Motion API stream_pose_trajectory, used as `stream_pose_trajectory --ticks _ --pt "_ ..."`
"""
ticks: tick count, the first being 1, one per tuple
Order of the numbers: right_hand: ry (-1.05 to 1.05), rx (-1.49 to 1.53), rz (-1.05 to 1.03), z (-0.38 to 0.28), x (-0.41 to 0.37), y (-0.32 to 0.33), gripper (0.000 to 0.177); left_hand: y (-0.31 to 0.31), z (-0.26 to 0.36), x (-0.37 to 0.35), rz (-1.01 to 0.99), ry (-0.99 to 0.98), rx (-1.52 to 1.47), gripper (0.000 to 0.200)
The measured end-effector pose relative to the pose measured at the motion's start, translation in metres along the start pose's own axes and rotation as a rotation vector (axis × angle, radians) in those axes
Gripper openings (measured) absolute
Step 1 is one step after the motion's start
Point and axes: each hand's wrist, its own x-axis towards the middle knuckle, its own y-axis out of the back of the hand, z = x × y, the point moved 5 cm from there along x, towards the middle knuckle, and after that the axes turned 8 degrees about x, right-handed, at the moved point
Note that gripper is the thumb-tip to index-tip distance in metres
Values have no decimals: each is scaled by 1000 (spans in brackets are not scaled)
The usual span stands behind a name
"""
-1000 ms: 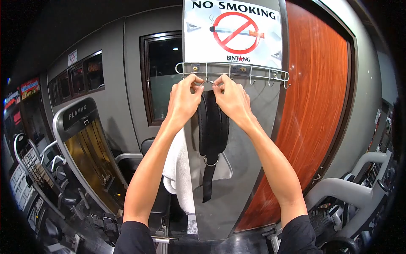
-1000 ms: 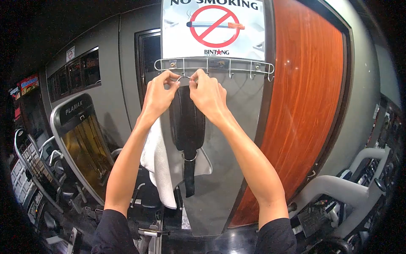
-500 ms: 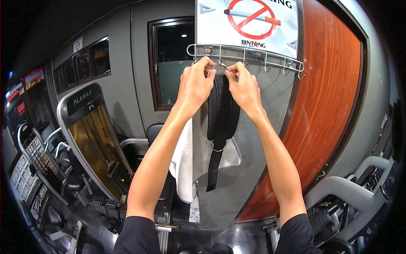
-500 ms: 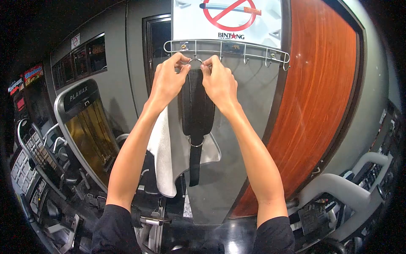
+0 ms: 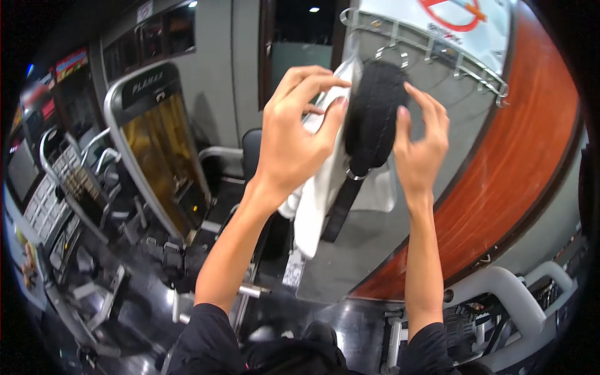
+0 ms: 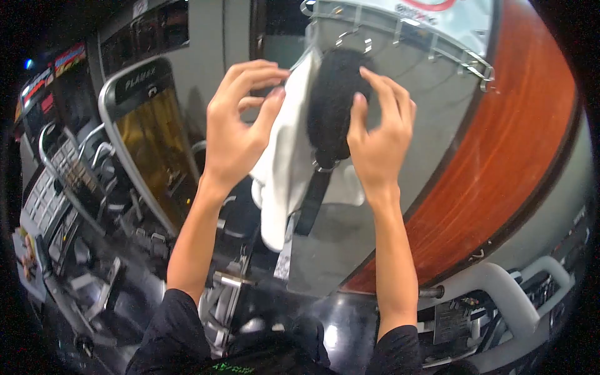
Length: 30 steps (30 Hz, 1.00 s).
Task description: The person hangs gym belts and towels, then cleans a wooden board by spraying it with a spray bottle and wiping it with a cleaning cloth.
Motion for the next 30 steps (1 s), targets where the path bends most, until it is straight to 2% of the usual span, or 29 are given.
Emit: stream_pose_trajectory --ticks 4,7,8,9,10,12,14,15,16,18,20,22,23,24,26,27,28,30 --pt "-54 322 -131 -46 -78 -7 18 45 -29 -84 -17 196 0 10" --pt "-256 563 -344 -76 -153 -30 20 81 -59 -153 80 506 29 9" --pt "-412 638 -451 -87 -178 -40 20 96 -67 -177 98 616 46 8" --pt "-413 689 -481 -98 -199 -51 19 110 -73 -202 118 699 92 9" --pt "-585 736 -553 -107 -221 -59 15 122 -77 -225 163 789 108 10" --pt "-729 820 -642 -119 -263 -76 13 145 -84 -276 221 930 190 10" --pt "-810 857 -740 -126 -300 -95 12 159 -88 -320 224 959 341 10" --pt "-830 852 -818 -127 -320 -106 12 166 -88 -338 150 924 529 10" --pt "-881 780 -962 -128 -336 -115 13 168 -81 -344 107 1012 603 11" --pt "-925 743 -1017 -128 -377 -135 15 170 -88 -380 29 884 772 15" --pt "-942 734 -1049 -127 -421 -155 20 170 -97 -415 -86 1052 829 31" --pt "-980 536 -1166 -130 -445 -167 32 167 -99 -432 -95 1022 893 38" --pt "-1049 466 -1352 -133 -457 -172 48 167 -100 -437 -96 1023 893 38" --pt "-1103 425 -1504 -138 -456 -172 52 167 -101 -439 -94 1049 899 40" --pt "-1083 282 -1567 -147 -470 -173 52 168 -101 -443 -96 1073 902 43" --pt "-1120 334 -1450 -150 -472 -173 49 169 -102 -444 -122 1095 905 43" --pt "-1122 333 -1448 -149 -476 -170 49 170 -103 -444 -147 1118 908 44" --pt "-1072 502 -1231 -149 -471 -166 45 173 -103 -444 -178 1150 875 44"
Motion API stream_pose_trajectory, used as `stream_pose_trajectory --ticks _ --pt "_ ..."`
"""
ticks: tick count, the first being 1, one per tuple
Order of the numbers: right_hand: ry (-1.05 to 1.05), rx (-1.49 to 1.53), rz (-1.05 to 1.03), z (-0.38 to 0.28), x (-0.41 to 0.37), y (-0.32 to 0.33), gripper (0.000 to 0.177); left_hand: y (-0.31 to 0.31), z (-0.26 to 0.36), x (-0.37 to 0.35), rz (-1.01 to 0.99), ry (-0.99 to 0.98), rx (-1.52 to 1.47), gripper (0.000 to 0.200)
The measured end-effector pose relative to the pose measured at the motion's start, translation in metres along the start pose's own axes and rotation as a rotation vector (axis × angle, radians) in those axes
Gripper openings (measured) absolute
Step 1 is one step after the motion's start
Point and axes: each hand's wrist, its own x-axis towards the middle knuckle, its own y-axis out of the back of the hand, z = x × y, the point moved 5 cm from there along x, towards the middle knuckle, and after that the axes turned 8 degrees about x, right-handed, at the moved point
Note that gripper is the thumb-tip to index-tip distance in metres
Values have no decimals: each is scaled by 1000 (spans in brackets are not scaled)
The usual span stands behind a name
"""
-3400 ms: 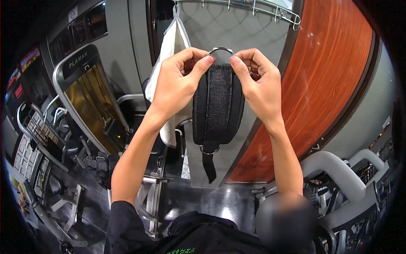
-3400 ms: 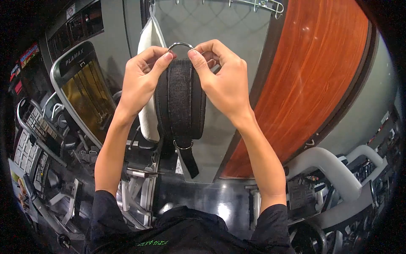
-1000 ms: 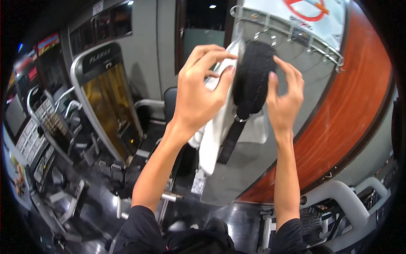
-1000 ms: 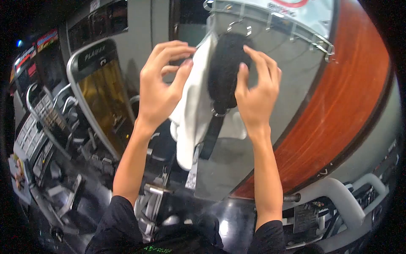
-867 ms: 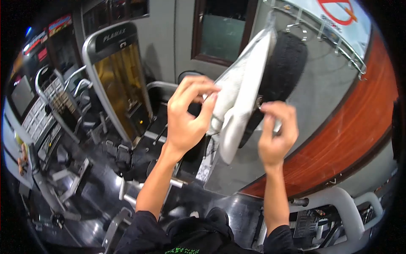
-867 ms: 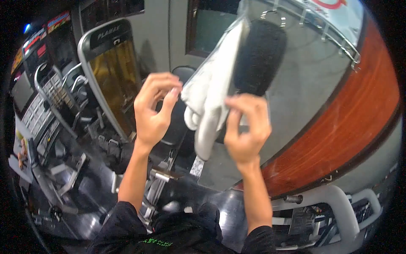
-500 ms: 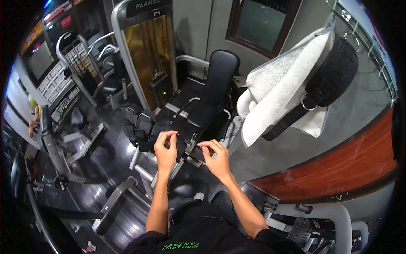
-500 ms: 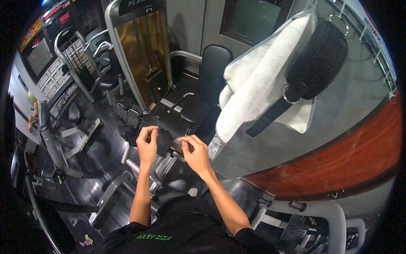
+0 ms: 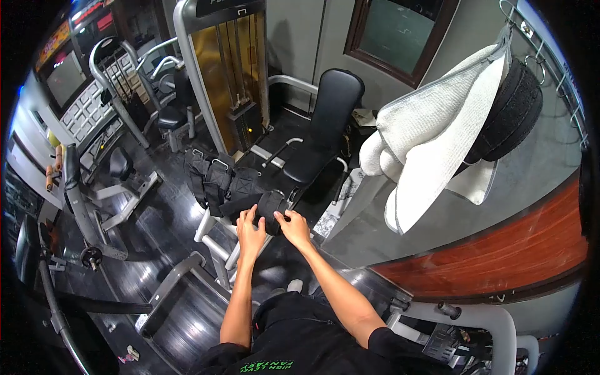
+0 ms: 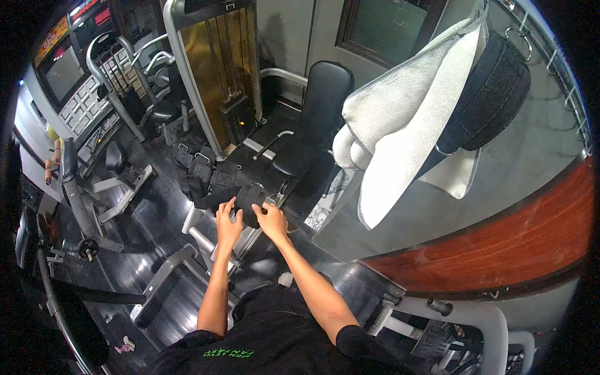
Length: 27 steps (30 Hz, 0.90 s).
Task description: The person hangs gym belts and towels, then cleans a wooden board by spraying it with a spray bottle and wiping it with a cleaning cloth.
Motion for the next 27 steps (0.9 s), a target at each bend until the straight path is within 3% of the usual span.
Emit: stream_pose_trajectory --ticks 2,7,18,27 --pt "27 40 15 1 -3 4 44 -3 0 0 -55 8 -8 44" --pt "109 137 30 23 0 8 45 -11 2 4 61 -38 -68 46" --pt "32 590 -220 47 -22 25 23 -7 12 5 51 -4 52 42" --pt "183 691 -190 23 -40 54 32 9 41 3 111 -63 -3 28"
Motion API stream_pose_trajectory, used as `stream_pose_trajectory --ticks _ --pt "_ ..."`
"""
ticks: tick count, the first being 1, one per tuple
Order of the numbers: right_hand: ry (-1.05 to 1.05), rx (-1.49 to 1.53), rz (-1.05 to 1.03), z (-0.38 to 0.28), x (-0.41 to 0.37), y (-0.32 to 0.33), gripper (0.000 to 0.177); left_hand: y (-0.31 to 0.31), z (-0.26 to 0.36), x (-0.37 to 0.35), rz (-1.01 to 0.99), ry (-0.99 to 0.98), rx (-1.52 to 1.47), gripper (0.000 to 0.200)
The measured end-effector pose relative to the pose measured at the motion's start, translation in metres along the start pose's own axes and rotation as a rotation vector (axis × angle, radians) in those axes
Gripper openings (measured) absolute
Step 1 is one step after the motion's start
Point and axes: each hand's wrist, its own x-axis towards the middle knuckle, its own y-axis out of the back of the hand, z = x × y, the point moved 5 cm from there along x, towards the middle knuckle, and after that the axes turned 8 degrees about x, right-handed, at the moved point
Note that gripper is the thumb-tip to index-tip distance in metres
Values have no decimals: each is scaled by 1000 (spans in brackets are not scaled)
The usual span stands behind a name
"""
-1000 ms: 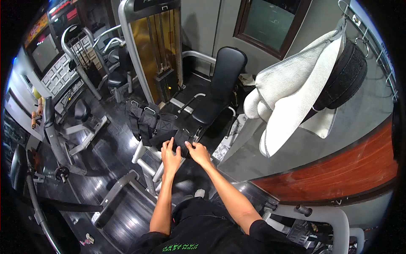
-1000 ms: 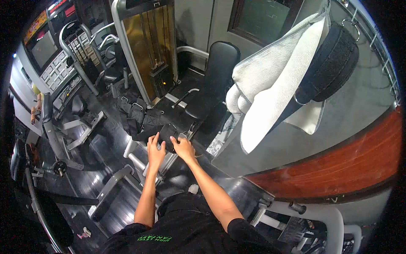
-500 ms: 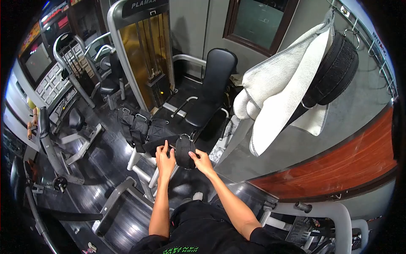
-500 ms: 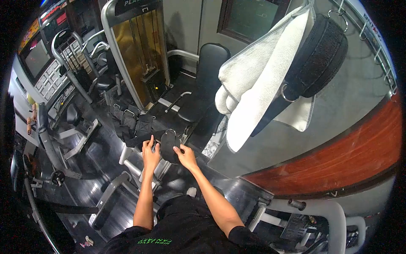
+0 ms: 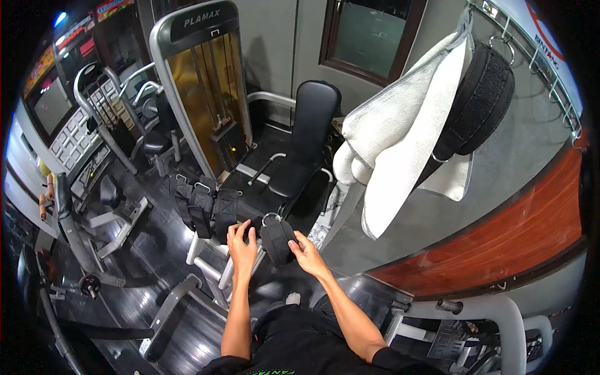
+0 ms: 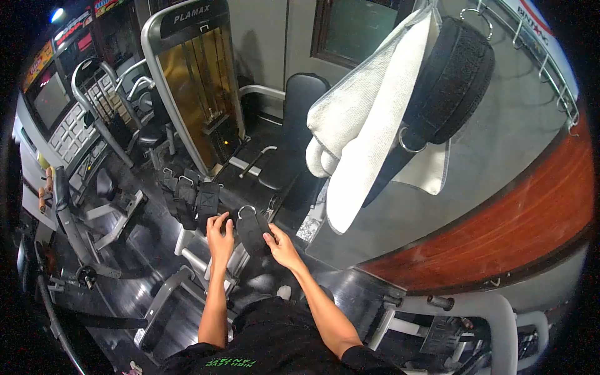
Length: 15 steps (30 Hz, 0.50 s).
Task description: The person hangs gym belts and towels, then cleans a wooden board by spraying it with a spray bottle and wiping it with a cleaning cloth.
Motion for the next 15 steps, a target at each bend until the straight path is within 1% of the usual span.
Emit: stream_pose_trajectory --ticks 1,2,3,4,5,7,9,11,13,15 --pt "3 16 -22 -8 -2 0 37 5 9 1 -12 -8 -123 25" --pt "8 14 -18 -14 -4 2 37 9 19 2 -25 -16 -245 22" --pt "-35 -18 -35 -17 -6 3 36 15 29 3 -25 -21 -249 22" --pt "-78 -49 -52 -21 -8 2 35 18 41 3 -95 -58 -325 22" --pt "-73 -51 -51 -27 -10 1 35 17 50 4 -162 -96 -400 21" --pt "-30 -14 20 -45 -14 1 31 13 54 3 -170 -95 -429 21" --pt "11 6 25 -56 -16 3 28 6 56 1 -282 96 -719 21" --pt "50 29 31 -65 -20 6 26 13 65 2 -283 86 -758 20" --pt "28 -63 47 -71 -22 12 23 14 71 1 -363 186 -849 18" --pt "45 -49 59 -78 -24 14 22 20 83 1 -374 166 -891 14"
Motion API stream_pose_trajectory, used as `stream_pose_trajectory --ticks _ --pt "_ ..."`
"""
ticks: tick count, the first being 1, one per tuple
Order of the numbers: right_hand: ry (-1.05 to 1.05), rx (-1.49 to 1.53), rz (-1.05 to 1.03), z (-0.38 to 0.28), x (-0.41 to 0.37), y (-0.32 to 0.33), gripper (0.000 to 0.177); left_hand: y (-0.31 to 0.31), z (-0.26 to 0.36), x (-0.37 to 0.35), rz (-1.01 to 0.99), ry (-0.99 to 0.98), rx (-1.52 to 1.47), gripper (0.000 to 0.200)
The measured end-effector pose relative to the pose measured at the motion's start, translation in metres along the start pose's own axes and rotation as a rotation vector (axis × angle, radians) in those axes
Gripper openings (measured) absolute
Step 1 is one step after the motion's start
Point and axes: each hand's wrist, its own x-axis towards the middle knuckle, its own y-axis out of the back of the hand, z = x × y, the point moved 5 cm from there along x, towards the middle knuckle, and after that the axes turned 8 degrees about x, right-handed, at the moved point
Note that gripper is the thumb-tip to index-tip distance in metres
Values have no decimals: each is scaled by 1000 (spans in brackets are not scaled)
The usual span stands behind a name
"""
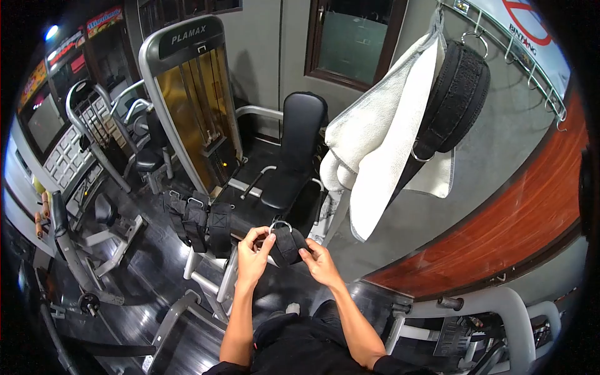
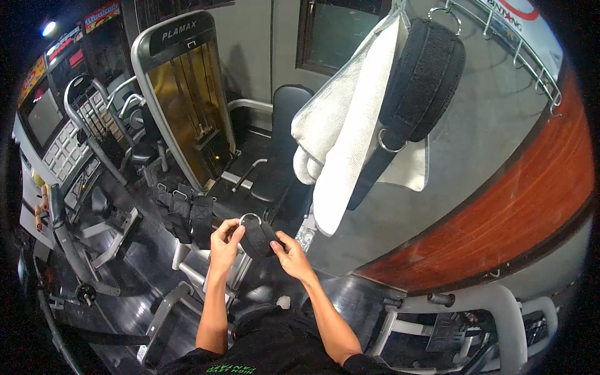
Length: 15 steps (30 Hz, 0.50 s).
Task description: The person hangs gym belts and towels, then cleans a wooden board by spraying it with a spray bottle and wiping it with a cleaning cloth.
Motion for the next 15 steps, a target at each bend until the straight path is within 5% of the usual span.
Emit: stream_pose_trajectory --ticks 3,8,11,15 --pt "50 2 22 -19 -4 2 22 -6 22 -1 2 -349 177 12" --pt "91 99 88 -56 -8 -1 29 -29 50 -9 -76 -313 -83 11" --pt "200 8 158 -91 -13 -4 41 -40 70 -14 -78 -359 -98 9" --pt "425 -263 230 -143 -23 -12 35 -49 93 -20 -90 -433 -48 8"
